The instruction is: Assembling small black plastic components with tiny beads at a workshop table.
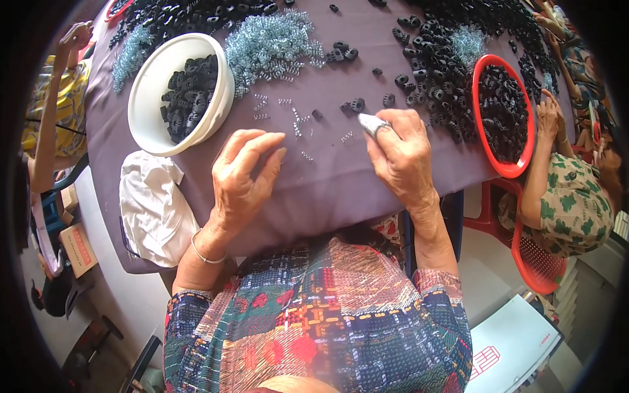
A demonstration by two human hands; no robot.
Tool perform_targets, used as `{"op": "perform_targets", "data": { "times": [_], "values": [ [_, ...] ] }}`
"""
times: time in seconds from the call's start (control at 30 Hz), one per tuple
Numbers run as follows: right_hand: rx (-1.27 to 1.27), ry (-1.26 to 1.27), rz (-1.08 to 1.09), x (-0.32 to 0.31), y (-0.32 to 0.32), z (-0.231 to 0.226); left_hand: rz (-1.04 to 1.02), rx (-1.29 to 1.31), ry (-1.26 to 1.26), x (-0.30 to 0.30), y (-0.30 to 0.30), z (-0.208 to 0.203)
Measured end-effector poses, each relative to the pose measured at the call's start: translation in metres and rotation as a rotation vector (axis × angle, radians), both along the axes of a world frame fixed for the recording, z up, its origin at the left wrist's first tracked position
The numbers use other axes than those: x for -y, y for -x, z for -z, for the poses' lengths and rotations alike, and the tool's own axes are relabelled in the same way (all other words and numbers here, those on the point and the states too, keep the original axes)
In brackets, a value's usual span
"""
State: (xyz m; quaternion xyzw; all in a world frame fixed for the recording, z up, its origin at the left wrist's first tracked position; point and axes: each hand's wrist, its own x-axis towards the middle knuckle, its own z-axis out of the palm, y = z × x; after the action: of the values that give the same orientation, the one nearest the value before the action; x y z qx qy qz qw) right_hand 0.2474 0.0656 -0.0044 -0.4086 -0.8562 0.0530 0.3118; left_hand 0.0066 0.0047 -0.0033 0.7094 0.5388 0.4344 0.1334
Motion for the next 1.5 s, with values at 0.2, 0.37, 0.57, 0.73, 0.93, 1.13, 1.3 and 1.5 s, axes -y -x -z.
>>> {"op": "perform_targets", "data": {
  "times": [0.2,0.37,0.57,0.73,0.93,1.13,1.3,1.5],
  "values": [
    [0.041,-0.041,0.130,-0.008,-0.011,0.000,0.091,0.122,0.103,0.006,-0.006,0.005],
    [0.096,-0.027,0.050,-0.026,-0.002,-0.001,0.102,0.176,0.129,0.008,-0.006,0.005],
    [0.234,-0.004,0.048,-0.036,0.006,0.008,0.114,0.265,0.177,0.005,-0.005,0.001],
    [0.016,-0.055,-0.010,-0.012,0.019,-0.010,0.126,0.388,0.349,0.011,-0.004,-0.002],
    [-0.183,0.070,-0.297,0.012,0.042,-0.029,0.288,1.058,0.818,0.007,0.001,-0.014],
    [-0.126,-0.002,-0.363,0.022,0.053,-0.026,0.361,1.141,0.809,0.008,0.002,-0.011],
    [-0.260,0.019,-0.316,0.030,0.047,-0.024,0.358,1.149,0.803,0.009,0.003,-0.010],
    [-0.334,-0.058,-0.225,0.047,0.060,-0.006,0.409,1.263,0.895,0.008,0.001,0.000]
  ]
}}
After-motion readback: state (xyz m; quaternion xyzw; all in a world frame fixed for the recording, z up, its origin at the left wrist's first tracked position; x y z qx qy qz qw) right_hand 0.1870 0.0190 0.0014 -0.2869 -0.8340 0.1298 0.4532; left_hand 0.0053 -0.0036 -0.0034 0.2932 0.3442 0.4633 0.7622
